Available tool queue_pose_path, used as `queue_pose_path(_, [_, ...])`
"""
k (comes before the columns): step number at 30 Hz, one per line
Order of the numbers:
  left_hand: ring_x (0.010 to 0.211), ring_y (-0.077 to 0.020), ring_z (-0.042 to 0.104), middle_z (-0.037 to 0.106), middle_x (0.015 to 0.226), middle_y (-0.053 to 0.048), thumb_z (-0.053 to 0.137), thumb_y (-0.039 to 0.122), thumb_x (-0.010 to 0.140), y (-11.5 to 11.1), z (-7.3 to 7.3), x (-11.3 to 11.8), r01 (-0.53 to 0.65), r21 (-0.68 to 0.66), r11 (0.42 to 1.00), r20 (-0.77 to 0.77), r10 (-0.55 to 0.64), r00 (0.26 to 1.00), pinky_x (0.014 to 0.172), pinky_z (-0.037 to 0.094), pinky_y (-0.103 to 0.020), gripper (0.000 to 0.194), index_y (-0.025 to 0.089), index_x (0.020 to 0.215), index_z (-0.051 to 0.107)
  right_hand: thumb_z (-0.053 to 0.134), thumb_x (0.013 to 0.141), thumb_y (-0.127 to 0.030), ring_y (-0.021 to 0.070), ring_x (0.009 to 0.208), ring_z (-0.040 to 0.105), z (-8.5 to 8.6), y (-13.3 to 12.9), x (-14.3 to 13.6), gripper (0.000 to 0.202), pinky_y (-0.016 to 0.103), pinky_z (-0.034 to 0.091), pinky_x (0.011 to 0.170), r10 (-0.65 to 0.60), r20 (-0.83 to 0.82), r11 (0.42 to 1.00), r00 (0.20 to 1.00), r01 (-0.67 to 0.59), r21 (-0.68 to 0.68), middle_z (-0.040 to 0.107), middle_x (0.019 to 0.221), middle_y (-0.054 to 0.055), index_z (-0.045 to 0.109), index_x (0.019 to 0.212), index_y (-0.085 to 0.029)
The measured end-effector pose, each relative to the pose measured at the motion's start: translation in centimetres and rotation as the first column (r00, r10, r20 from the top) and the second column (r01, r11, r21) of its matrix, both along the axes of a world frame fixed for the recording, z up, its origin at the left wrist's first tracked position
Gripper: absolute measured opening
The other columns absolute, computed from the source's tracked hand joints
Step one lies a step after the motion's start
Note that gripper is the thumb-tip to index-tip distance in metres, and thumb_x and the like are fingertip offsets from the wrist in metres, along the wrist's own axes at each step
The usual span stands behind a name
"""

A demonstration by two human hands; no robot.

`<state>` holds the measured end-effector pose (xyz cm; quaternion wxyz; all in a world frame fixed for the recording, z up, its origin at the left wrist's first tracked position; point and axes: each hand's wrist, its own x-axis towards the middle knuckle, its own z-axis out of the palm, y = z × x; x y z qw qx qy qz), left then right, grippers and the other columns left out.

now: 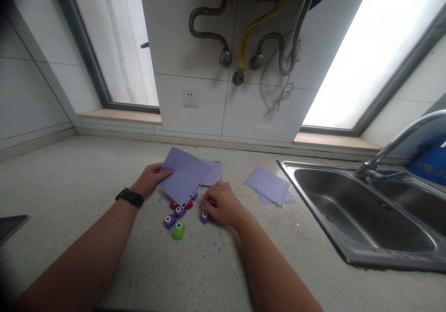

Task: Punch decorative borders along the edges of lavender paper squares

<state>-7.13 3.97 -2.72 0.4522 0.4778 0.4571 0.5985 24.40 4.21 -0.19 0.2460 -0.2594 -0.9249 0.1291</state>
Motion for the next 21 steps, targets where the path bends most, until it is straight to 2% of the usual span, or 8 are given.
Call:
queue_pose_path(9, [0.076, -0.0226, 0.072, 0.081, 0.095, -0.012, 0.096, 0.036, 0.064, 1.4, -1.6, -0.7, 0.005, -0.071, 0.997, 0.130, 0.004, 0.991, 0.074, 0.057, -0.037, 0.048, 0.012, 0.102, 0.081, 0.064, 0.088, -0.012, 0.0216, 0.087, 0.055, -0.1, 0.3, 0.0, 0.014, 0.038, 0.035, 0.084, 0.006, 0.001, 1.000, 1.000, -0.006, -0.001, 0.065, 0.078, 0.002, 0.061, 0.077, -0.020])
queue_pose_path(21, [0.072, -0.0225, 0.071, 0.081, 0.092, -0.011, 0.095, 0.035, 0.066, 1.6, -1.5, -0.6, 0.068, -0.099, 0.993, 0.142, -0.053, 0.988, 0.070, 0.057, -0.036, 0.045, 0.013, 0.103, 0.082, 0.065, 0.091, -0.016, 0.0228, 0.092, 0.058, 0.6, -0.6, -0.6, 0.013, 0.040, 0.036, 0.088, 0.070, 0.037, 0.997, 0.997, -0.069, -0.021, 0.069, 0.081, 0.002, 0.062, 0.079, -0.021])
